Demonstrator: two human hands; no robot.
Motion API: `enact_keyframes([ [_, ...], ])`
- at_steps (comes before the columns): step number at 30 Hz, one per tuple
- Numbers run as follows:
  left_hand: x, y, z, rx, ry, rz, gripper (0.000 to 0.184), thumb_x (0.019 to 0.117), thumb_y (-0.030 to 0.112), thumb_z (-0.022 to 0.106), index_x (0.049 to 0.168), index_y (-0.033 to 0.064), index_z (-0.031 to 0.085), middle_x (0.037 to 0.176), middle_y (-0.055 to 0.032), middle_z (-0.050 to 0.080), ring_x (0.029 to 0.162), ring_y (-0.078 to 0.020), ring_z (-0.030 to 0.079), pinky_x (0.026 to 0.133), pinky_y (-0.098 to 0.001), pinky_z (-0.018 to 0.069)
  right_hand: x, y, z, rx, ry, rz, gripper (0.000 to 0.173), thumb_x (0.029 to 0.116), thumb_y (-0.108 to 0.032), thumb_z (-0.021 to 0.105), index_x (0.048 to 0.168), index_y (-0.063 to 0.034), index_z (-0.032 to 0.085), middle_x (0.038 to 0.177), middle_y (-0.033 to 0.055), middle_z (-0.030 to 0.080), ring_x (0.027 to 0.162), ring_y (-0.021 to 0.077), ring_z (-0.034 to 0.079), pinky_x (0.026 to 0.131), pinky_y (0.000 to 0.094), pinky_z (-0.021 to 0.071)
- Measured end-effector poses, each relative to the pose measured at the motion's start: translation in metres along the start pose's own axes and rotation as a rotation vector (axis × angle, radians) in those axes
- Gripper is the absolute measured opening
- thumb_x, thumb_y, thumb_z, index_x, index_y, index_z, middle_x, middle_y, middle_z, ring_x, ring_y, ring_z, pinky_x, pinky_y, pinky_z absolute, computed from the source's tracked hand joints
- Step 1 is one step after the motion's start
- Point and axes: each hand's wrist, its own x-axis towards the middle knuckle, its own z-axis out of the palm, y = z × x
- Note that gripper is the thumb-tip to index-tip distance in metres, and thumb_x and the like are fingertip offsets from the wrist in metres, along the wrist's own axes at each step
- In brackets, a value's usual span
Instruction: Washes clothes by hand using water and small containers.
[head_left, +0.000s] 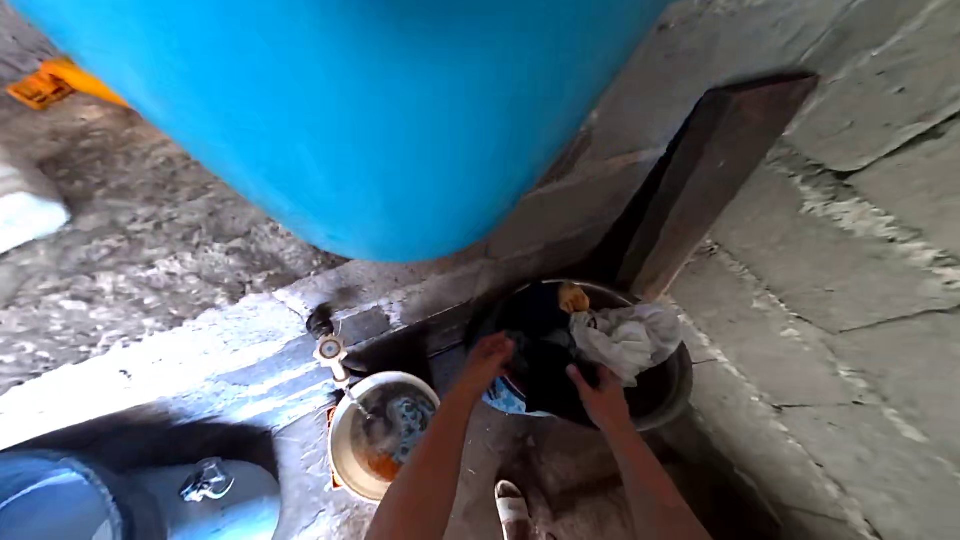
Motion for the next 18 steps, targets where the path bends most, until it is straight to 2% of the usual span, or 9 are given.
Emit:
enact_keyframes([
  [2,0.01,-0.038,-0.04,0.188,0.182,-0.048,0.041,0.1082,0.023,0.053,0.139,-0.0042,0.054,0.137,-0.0248,0.06,0.121,-0.0332,0.064,0.101,-0.0482,0.0537,0.0,0.014,0.002,-0.345,-0.153,-0.054,0.099,0.0851,-0.061,0.074,0.158,-0.0067,0.035,0.166,0.0295,0.017,0.142,0.0538,0.037,0.11,0.0741,0.0302],
  [3,0.014,-0.063,-0.066,0.281,0.269,-0.114,0.039,0.1086,0.022,0.052,0.137,-0.0046,0.056,0.134,-0.0253,0.062,0.118,-0.034,0.066,0.101,-0.0487,0.0539,-0.001,0.022,0.005,-0.458,-0.206,-0.108,0.099,0.0849,-0.066,0.07,0.159,-0.0082,0.036,0.166,0.0276,0.019,0.145,0.052,0.034,0.111,0.074,0.0273],
  [5,0.015,-0.111,-0.112,0.532,0.381,-0.29,0.04,0.1088,0.024,0.05,0.135,-0.0042,0.059,0.134,-0.0264,0.063,0.125,-0.0383,0.062,0.108,-0.0545,0.048,-0.002,0.037,0.015,-0.586,-0.278,-0.199,0.088,0.0889,-0.07,0.061,0.152,-0.0102,0.049,0.161,0.021,0.037,0.145,0.0462,0.038,0.114,0.0699,0.0283],
  [9,0.004,-0.188,-0.147,0.782,0.341,-0.568,0.043,0.1045,0.022,0.057,0.137,-0.0056,0.058,0.141,-0.0292,0.057,0.134,-0.0439,0.054,0.112,-0.0602,0.0419,-0.008,0.059,0.031,-0.617,-0.126,-0.403,0.089,0.0891,-0.078,0.046,0.138,-0.0061,0.063,0.149,0.0233,0.053,0.133,0.0508,0.051,0.106,0.0713,0.0369],
  [10,0.006,-0.206,-0.149,0.774,0.334,-0.583,0.051,0.1027,0.022,0.061,0.143,-0.0061,0.051,0.145,-0.0301,0.054,0.135,-0.0442,0.053,0.112,-0.0593,0.0427,-0.007,0.063,0.033,-0.598,-0.075,-0.447,0.092,0.0876,-0.08,0.043,0.136,-0.0054,0.065,0.147,0.0243,0.054,0.13,0.0517,0.053,0.103,0.0723,0.0388],
  [12,0.01,-0.246,-0.146,0.722,0.295,-0.628,0.082,0.0961,0.018,0.07,0.16,-0.0011,0.022,0.154,-0.0304,0.042,0.138,-0.044,0.05,0.113,-0.0576,0.0432,-0.006,0.07,0.033,-0.569,-0.024,-0.509,0.095,0.0867,-0.082,0.039,0.134,-0.0044,0.066,0.145,0.0255,0.056,0.126,0.0524,0.056,0.1,0.0731,0.0409],
  [14,0.009,-0.278,-0.138,0.735,0.209,-0.74,0.104,0.092,0.025,0.076,0.165,0.0074,0.003,0.152,-0.0297,0.045,0.137,-0.0434,0.051,0.112,-0.0578,0.0435,-0.008,0.071,0.03,-0.559,-0.034,-0.538,0.092,0.0886,-0.08,0.041,0.134,-0.0036,0.066,0.145,0.0266,0.055,0.125,0.0531,0.056,0.1,0.0727,0.0411],
  [15,0.006,-0.292,-0.135,0.761,0.184,-0.776,0.101,0.0917,0.029,0.075,0.164,0.0069,0.009,0.15,-0.0282,0.049,0.136,-0.0422,0.053,0.111,-0.0579,0.0446,-0.009,0.069,0.028,-0.556,-0.039,-0.544,0.089,0.0896,-0.078,0.044,0.134,-0.0036,0.065,0.146,0.0269,0.054,0.127,0.0534,0.055,0.101,0.0729,0.04],
  [18,-0.007,-0.301,-0.13,0.839,0.129,-0.771,0.057,0.0971,0.03,0.068,0.143,-0.0016,0.054,0.143,-0.0251,0.057,0.135,-0.0401,0.055,0.11,-0.0594,0.045,-0.016,0.063,0.034,-0.463,0.062,-0.639,0.08,0.0919,-0.069,0.05,0.129,-0.0013,0.068,0.144,0.0307,0.053,0.131,0.0571,0.049,0.105,0.0761,0.032],
])
